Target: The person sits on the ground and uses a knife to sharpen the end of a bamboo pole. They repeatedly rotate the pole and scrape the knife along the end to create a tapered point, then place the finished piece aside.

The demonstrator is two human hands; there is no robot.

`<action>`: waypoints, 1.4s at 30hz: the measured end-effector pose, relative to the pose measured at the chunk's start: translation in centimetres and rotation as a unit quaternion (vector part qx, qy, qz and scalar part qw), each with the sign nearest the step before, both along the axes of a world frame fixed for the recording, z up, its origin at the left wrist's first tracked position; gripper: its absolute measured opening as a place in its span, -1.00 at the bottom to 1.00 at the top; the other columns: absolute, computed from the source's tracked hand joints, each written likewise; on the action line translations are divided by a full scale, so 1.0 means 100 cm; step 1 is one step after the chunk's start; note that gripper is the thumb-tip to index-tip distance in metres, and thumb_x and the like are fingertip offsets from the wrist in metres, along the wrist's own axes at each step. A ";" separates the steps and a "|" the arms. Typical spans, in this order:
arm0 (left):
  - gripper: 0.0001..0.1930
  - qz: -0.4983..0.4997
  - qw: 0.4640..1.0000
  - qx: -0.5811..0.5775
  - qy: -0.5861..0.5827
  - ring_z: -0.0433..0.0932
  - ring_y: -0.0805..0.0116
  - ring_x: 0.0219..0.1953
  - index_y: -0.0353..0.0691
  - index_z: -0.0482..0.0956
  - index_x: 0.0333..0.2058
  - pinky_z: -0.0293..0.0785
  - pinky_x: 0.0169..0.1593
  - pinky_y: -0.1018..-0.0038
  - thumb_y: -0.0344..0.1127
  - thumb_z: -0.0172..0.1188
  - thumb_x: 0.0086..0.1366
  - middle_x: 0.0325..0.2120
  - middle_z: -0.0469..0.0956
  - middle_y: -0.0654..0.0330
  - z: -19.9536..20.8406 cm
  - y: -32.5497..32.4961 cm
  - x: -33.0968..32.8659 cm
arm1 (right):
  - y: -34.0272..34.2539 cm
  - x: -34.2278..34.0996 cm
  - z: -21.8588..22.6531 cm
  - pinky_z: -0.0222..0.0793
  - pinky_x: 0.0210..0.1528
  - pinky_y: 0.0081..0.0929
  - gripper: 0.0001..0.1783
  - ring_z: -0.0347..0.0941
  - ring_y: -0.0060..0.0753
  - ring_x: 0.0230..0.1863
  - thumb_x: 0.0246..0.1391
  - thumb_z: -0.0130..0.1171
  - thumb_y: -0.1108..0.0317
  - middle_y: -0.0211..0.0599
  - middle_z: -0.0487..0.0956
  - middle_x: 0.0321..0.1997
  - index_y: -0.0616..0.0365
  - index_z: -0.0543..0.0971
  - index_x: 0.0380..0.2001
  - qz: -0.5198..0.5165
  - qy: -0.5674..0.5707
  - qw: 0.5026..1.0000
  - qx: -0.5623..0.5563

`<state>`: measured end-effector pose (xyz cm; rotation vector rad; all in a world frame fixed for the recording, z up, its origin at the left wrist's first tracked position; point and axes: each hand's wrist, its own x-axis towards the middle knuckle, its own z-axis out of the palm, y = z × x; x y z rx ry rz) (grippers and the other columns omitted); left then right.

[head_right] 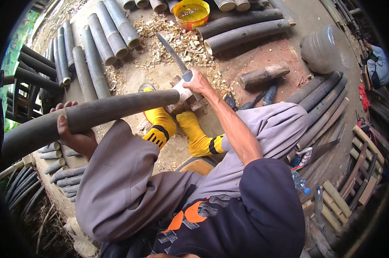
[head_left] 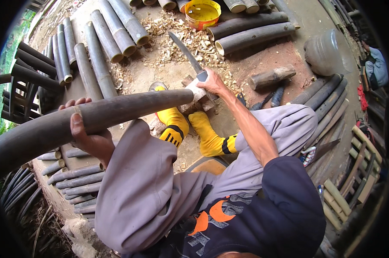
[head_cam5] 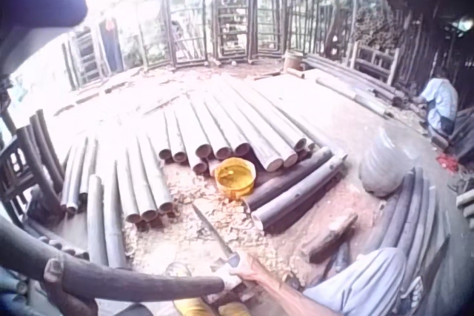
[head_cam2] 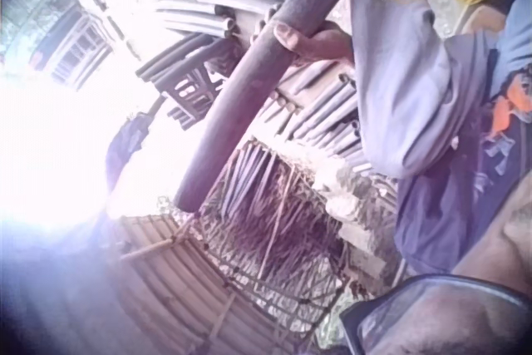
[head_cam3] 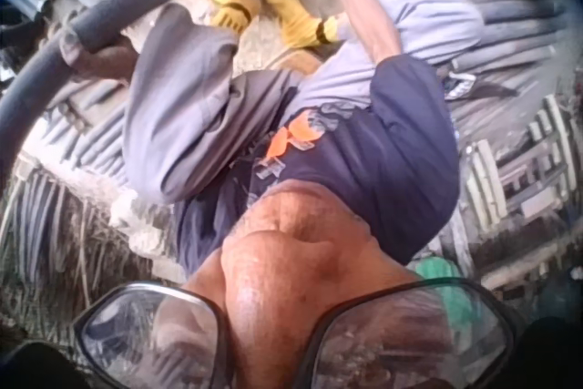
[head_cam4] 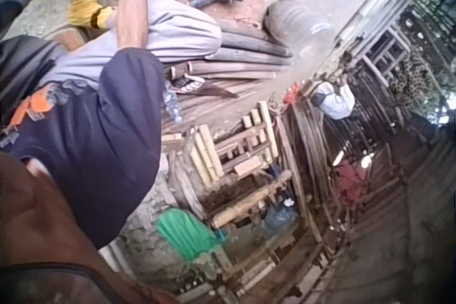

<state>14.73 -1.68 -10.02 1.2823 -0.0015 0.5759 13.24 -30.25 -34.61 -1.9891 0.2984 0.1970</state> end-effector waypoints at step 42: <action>-0.43 0.186 0.881 -0.319 0.296 0.44 -0.05 0.02 -0.26 0.37 -0.01 0.31 0.12 -0.08 -0.01 0.18 0.07 -0.02 0.45 -0.01 -0.229 0.180 0.038 | -0.146 -0.038 -0.008 0.37 -0.08 -0.09 -0.33 0.42 0.05 -0.09 -0.10 0.25 0.32 0.03 0.48 -0.12 0.10 0.29 0.13 -0.126 -0.075 0.865 -0.479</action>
